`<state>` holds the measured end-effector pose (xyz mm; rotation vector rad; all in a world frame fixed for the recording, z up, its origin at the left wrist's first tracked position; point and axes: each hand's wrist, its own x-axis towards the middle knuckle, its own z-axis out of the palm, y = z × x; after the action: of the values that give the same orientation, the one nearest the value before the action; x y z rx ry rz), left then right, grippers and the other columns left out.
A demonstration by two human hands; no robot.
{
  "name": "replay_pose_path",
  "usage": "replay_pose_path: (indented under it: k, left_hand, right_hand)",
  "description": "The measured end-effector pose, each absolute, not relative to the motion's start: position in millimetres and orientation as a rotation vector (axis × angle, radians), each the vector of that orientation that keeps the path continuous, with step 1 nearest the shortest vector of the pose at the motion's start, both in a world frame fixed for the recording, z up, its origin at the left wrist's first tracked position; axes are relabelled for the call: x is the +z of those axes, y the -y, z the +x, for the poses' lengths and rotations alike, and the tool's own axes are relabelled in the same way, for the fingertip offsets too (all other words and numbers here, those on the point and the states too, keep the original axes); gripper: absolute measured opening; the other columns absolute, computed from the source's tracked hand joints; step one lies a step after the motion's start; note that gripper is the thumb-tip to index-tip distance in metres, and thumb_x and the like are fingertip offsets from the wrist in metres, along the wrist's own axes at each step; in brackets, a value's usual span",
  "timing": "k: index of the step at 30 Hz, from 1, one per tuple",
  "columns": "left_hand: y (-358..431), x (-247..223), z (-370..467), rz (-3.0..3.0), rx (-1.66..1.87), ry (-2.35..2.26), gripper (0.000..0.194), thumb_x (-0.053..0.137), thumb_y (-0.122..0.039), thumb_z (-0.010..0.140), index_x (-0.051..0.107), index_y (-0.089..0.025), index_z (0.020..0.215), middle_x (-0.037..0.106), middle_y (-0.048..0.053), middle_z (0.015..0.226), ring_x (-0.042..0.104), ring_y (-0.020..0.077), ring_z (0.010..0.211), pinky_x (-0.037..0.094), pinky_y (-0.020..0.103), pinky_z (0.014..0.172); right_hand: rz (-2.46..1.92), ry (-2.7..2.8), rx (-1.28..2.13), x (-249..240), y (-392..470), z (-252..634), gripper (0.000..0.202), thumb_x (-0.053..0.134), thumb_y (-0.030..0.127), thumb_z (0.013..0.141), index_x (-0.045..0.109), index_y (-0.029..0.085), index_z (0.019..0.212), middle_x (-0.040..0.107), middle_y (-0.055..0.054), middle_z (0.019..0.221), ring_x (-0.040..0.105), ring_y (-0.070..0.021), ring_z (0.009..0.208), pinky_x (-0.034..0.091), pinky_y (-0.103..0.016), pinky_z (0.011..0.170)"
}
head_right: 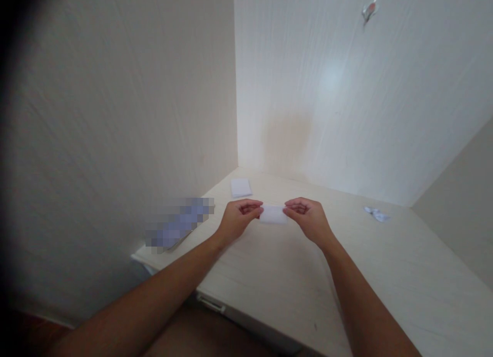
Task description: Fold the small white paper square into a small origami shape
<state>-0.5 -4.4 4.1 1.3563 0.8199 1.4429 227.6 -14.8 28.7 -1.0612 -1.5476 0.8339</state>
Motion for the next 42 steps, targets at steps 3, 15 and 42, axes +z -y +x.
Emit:
replay_pose_path:
  k: [3, 15, 42]
  left_hand:
    - [5.2, 5.0, -0.5, 1.349, 1.447, -0.816, 0.023, 0.084, -0.023, 0.067, 0.078, -0.013, 0.086, 0.076, 0.008, 0.079, 0.069, 0.0162, 0.069, 0.057, 0.027, 0.067]
    - [6.7, 8.6, -0.8, 1.346, 1.451, -0.799, 0.019, 0.084, -0.025, 0.065, 0.078, -0.015, 0.080, 0.076, 0.007, 0.077, 0.069, 0.0168, 0.068, 0.057, 0.028, 0.067]
    - [11.2, 9.2, 1.2, 1.351, 1.428, -0.801, 0.019, 0.083, -0.022, 0.068, 0.078, -0.012, 0.083, 0.077, 0.008, 0.076, 0.070, 0.0159, 0.066, 0.058, 0.027, 0.066]
  right_hand:
    - [-1.066, 1.549, 0.845, 29.9, 15.7, 227.2, 0.039, 0.085, 0.049, 0.066, 0.075, 0.019, 0.089, 0.078, -0.009, 0.088, 0.073, -0.0218, 0.079, 0.060, -0.037, 0.075]
    - [-1.099, 1.611, 0.813, 35.7, 20.8, 226.3, 0.036, 0.082, 0.049, 0.070, 0.077, 0.019, 0.089, 0.078, -0.008, 0.084, 0.070, -0.0196, 0.072, 0.057, -0.033, 0.066]
    - [-1.132, 1.707, 0.716, 34.4, 22.3, 227.5, 0.032, 0.079, 0.047, 0.075, 0.078, 0.019, 0.091, 0.078, -0.009, 0.087, 0.069, -0.0212, 0.073, 0.054, -0.032, 0.064]
